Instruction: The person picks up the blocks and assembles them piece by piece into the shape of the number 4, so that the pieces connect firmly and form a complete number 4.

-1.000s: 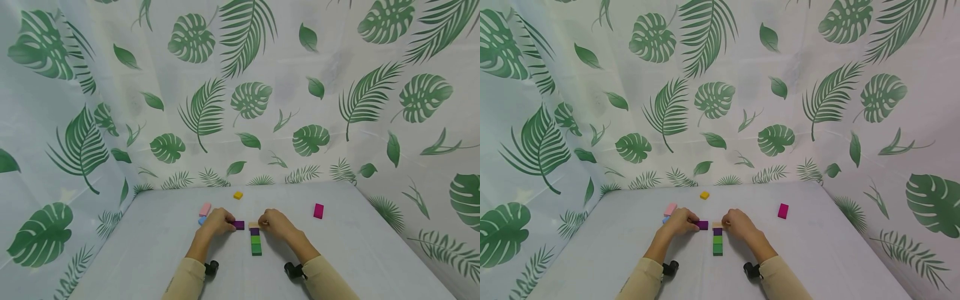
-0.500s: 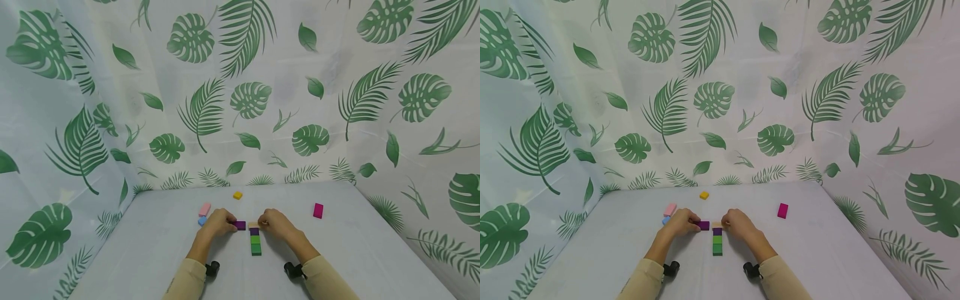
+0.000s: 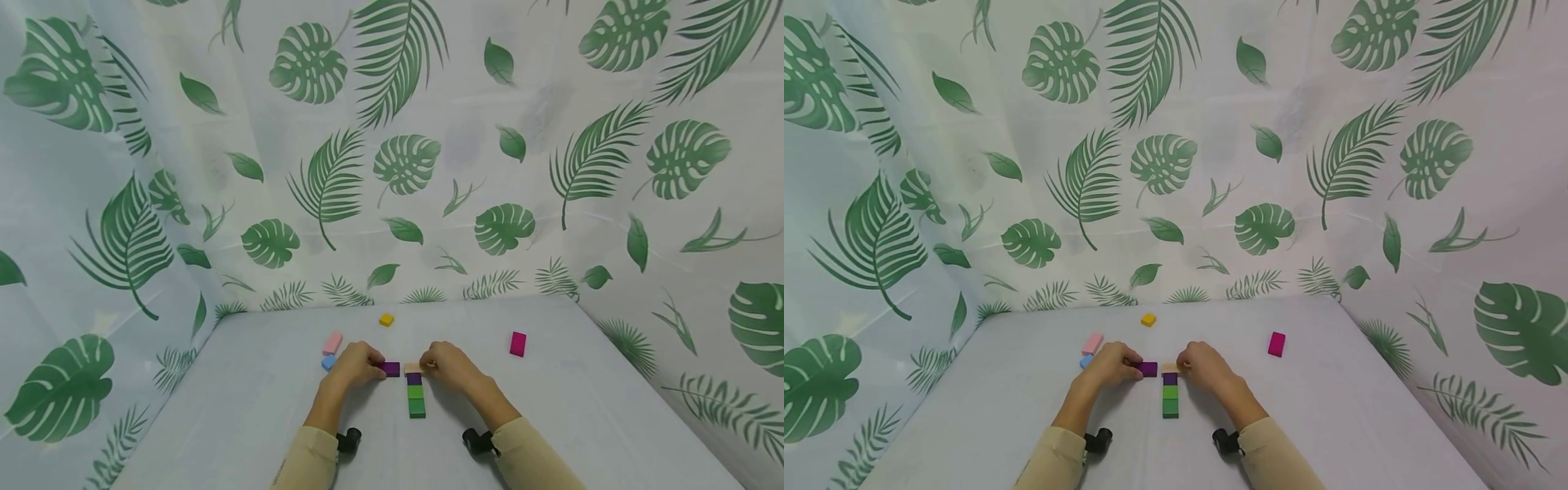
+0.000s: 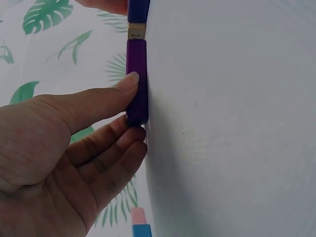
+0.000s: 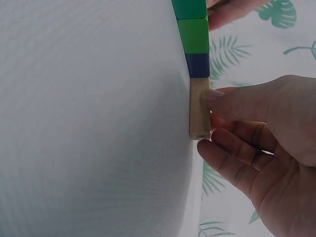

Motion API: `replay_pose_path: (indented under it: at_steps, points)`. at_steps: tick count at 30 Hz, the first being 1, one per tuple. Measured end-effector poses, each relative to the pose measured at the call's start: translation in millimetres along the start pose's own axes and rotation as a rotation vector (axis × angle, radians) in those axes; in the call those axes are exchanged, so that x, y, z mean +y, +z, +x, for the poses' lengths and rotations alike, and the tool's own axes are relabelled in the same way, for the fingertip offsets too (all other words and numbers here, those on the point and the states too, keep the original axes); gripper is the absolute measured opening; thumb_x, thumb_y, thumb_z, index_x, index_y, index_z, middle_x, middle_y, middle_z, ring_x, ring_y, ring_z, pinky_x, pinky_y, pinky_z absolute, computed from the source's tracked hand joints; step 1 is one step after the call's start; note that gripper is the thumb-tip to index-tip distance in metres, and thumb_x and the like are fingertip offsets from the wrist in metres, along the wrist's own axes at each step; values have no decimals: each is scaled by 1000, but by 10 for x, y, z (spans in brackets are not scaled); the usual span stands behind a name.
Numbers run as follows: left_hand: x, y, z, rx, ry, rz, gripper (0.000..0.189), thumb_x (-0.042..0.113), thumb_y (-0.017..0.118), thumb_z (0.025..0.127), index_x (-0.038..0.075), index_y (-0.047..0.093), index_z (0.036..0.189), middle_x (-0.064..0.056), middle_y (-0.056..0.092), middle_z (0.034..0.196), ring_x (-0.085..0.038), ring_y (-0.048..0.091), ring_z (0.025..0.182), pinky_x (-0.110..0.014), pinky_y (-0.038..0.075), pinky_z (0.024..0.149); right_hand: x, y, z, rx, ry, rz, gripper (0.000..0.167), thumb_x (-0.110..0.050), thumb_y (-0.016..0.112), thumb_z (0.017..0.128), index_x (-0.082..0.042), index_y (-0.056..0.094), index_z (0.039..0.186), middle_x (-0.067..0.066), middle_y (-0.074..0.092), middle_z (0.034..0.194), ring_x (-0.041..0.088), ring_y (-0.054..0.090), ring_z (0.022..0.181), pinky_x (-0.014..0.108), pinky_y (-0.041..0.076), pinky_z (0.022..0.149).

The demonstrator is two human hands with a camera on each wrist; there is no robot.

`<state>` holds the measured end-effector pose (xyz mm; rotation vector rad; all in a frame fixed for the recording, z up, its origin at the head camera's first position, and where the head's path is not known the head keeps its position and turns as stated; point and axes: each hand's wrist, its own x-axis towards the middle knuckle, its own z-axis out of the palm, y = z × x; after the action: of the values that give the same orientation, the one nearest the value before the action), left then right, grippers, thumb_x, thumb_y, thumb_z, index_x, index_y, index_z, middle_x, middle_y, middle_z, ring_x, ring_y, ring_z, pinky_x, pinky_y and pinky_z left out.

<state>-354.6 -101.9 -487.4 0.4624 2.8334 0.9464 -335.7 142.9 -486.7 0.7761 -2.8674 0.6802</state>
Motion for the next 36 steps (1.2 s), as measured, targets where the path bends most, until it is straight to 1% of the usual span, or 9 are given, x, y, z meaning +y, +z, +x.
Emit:
replay_pose_path:
  at_steps: [4, 8, 12, 15, 21, 27, 31, 36]
  points:
    - [4, 1, 0, 6, 25, 0, 26, 15, 84, 88, 7, 81, 113, -5, 79, 104, -16, 64, 94, -44, 55, 93, -10, -3, 7, -2, 8, -3, 9, 0, 74, 92, -3, 81, 97, 5, 70, 89, 16, 59, 83, 43, 55, 82]
    - [30, -5, 0, -1, 36, -1, 27, 14, 84, 88, 6, 80, 113, -6, 79, 106, -18, 66, 98, -46, 55, 96, -15, 1, 19, -8, 25, 5, 10, 0, 74, 93, -4, 82, 98, 4, 70, 89, 16, 59, 84, 43, 55, 83]
    - [44, 0, -6, -8, 19, -8, 28, 14, 83, 89, 6, 80, 115, -7, 79, 109, -20, 66, 103, -48, 54, 99, -20, 5, 17, -8, 21, 6, 10, 0, 74, 93, -3, 81, 98, 4, 70, 89, 16, 59, 84, 43, 55, 83]
    - [33, 16, -2, -7, 14, -12, 28, 14, 83, 89, 6, 79, 115, -7, 79, 109, -20, 66, 103, -48, 54, 99, -22, 1, 14, -10, 22, 9, 10, 0, 73, 93, -3, 81, 99, 4, 70, 89, 17, 59, 84, 44, 55, 83]
    - [8, 41, 30, -12, 17, 2, 28, 16, 83, 89, 7, 80, 116, -6, 78, 109, -19, 66, 102, -47, 54, 98, -21, 1, 11, -12, 33, 12, 11, 1, 74, 93, -3, 82, 99, 4, 70, 90, 17, 59, 84, 44, 55, 83]
    - [16, 49, 46, -19, 11, 11, 27, 17, 83, 90, 9, 80, 116, -3, 78, 108, -16, 64, 99, -45, 55, 96, -15, 0, 22, -12, 56, 5, 11, -2, 74, 94, -5, 82, 100, 2, 70, 90, 16, 60, 85, 43, 55, 86]
    - [31, 52, 37, -22, 3, 5, 26, 17, 83, 90, 9, 80, 115, -2, 77, 105, -15, 63, 95, -44, 55, 94, -6, -1, 27, -18, 51, 6, 11, -1, 73, 94, -4, 81, 100, 3, 70, 90, 16, 60, 86, 44, 55, 85]
    - [54, 44, 18, -24, 3, -4, 27, 16, 83, 90, 7, 79, 115, -3, 77, 104, -16, 62, 93, -44, 56, 94, 2, 0, 28, -19, 33, 1, 11, 0, 73, 94, -3, 81, 101, 4, 69, 90, 17, 60, 86, 45, 54, 84]
